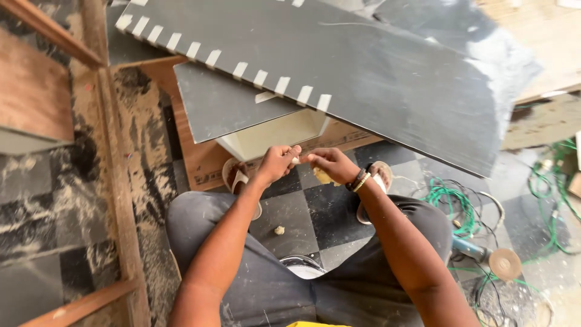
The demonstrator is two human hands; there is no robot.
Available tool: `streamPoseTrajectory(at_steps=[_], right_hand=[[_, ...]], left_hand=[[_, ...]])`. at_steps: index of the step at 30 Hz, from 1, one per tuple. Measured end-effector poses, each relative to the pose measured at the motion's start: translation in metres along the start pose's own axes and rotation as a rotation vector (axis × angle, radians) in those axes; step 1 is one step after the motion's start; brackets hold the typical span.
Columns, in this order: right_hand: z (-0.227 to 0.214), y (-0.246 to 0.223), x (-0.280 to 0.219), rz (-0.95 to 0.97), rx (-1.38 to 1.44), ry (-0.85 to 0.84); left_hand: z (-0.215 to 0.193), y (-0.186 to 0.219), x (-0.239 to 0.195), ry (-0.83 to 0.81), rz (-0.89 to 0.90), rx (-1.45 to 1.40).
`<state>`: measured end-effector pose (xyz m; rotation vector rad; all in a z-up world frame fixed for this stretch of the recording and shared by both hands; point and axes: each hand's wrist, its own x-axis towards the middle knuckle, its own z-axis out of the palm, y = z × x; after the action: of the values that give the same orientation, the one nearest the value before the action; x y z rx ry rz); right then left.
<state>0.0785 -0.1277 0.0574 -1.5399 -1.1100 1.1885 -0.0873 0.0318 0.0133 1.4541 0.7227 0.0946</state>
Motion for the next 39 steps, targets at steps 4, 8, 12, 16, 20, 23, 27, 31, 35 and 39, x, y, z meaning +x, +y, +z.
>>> streamPoseTrajectory(at_steps=[4,8,12,16,20,23,27,31,35,39], right_hand=[[0.005,0.003,-0.017,0.050,0.084,0.293],[0.045,-0.002,-0.027,-0.197,-0.006,0.670],[0.100,-0.014,-0.037,-0.291,-0.328,0.723],[0.147,-0.045,-0.047,-0.325,-0.307,0.643],[0.152,-0.047,-0.025,-0.402,-0.433,0.731],[0.121,-0.040,0.006,-0.287,-0.563,0.791],[0.105,-0.078,0.032,-0.186,-0.203,0.734],[0.117,-0.080,0.050,-0.225,-0.167,0.545],[0.140,-0.100,0.054,-0.165,-0.102,0.399],[0.151,-0.112,0.033,-0.166,-0.269,0.294]], left_hand=[[0.039,-0.024,0.011,-0.087,0.012,-0.047],[0.058,0.025,-0.045,-0.200,0.080,-0.199],[0.063,-0.038,-0.042,-0.434,0.164,-0.467],[0.046,0.008,-0.096,-0.338,0.047,-0.680],[0.038,-0.025,-0.076,-0.279,0.153,-0.771],[0.017,-0.008,-0.076,-0.314,0.287,-0.811],[-0.033,0.035,-0.096,-0.285,0.355,-0.673],[-0.055,0.024,-0.095,-0.300,0.356,-0.630],[-0.064,0.018,-0.116,-0.260,0.358,-0.707],[-0.063,-0.010,-0.122,-0.279,0.407,-0.717]])
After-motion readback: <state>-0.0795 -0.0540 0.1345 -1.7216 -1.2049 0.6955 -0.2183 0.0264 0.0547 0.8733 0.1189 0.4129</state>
